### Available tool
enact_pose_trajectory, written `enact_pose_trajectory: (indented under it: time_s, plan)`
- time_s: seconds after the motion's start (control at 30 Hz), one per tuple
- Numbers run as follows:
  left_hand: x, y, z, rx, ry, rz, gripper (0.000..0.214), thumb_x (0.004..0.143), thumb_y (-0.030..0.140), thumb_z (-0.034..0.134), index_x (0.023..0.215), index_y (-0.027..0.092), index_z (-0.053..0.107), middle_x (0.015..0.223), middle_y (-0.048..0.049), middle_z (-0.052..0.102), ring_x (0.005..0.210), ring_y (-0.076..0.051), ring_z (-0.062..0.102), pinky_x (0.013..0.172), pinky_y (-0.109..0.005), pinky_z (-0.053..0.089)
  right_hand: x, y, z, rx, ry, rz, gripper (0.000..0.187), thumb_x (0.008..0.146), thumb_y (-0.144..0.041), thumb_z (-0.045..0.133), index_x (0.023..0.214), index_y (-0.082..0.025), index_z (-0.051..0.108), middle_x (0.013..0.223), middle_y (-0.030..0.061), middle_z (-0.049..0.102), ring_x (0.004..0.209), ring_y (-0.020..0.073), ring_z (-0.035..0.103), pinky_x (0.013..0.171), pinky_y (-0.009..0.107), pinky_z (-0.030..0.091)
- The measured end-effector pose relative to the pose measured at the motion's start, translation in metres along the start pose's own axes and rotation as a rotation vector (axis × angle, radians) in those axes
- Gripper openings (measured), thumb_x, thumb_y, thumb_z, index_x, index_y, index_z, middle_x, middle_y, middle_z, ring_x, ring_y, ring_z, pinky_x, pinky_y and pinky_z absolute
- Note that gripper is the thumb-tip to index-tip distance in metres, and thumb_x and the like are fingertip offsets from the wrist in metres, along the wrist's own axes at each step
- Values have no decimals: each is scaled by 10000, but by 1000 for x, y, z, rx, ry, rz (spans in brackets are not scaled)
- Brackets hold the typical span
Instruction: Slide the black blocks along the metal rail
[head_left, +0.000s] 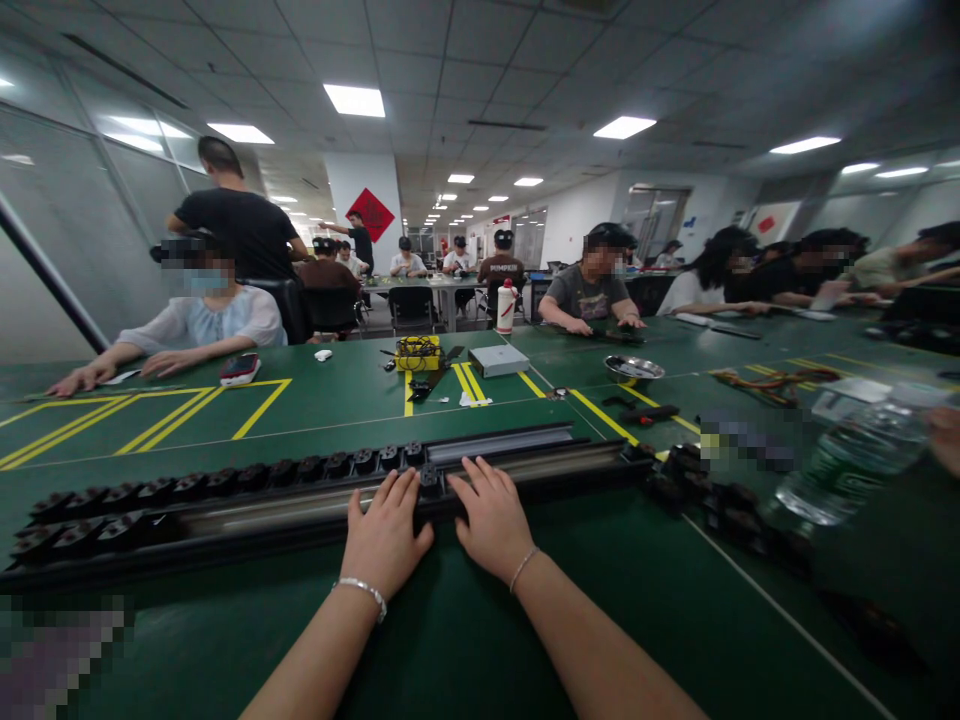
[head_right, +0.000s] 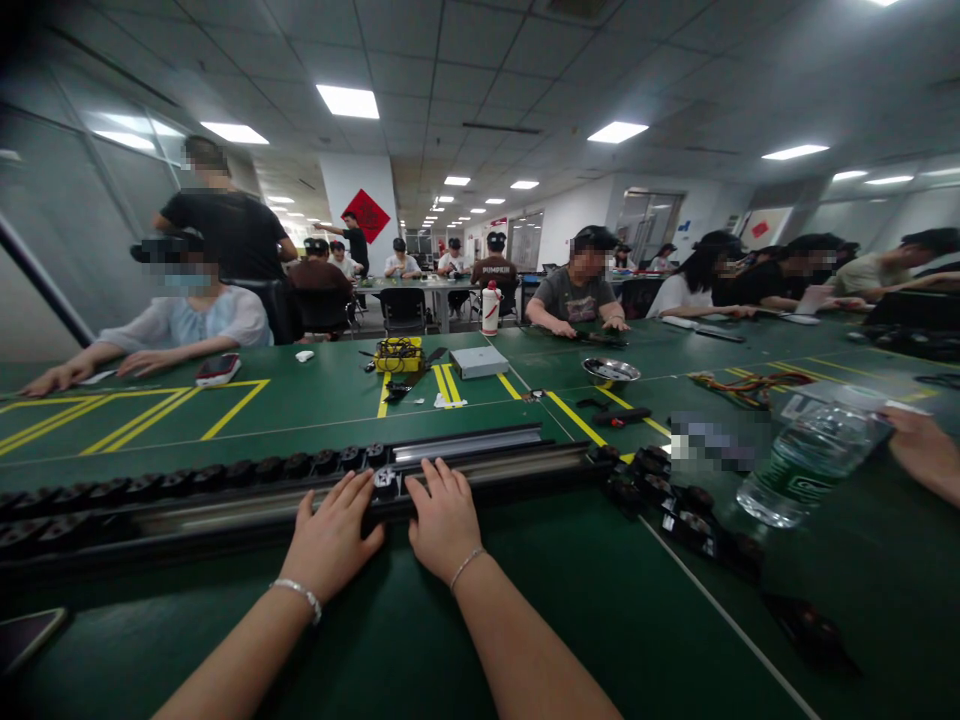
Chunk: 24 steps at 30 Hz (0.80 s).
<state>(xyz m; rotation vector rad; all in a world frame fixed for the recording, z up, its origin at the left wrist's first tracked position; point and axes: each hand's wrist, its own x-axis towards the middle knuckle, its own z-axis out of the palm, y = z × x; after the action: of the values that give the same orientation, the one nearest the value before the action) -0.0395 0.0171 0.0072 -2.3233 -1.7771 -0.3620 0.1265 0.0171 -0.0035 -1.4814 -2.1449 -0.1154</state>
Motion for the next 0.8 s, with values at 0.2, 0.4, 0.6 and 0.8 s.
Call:
enact_pose_trajectory:
  time_s: [0.2,0.4,0.6,0.8]
  plan:
    - [0,1,0,-1,-14,-10,569,766,358,390,1313,200,382,1415,-70,365,1310,-259,274,1030,-591,163,0,0,-1,2,-8,10,486,733,-266,551,1216,-240,508,1387,76,385,1286,250,280,1039,409,192]
    - [0,1,1,-5,-3,-6,563,767,356,378,1309,202,385,1411,-57,372,1305,-251,282,1026,-591,167,0,0,-1,3,-12,11,504,724,-264,562,1224,-246,501,1390,74,380,1290,252,274,1043,415,184]
    - [0,0,1,-6,6,-12,565,763,358,386,1309,211,387,1412,-53,374,1305,-245,279,1027,-560,184,0,-1,-1,-2,-20,9,487,734,-266,553,1219,-254,508,1395,69,372,1293,255,267,1044,417,177]
    - [0,2,-1,-6,-6,-20,560,767,350,385,1309,208,388,1414,-62,369,1304,-244,278,1019,-549,198,0,-1,-3,-2,-24,11,505,744,-257,542,1245,-262,483,1394,70,372,1295,242,260,1046,409,176]
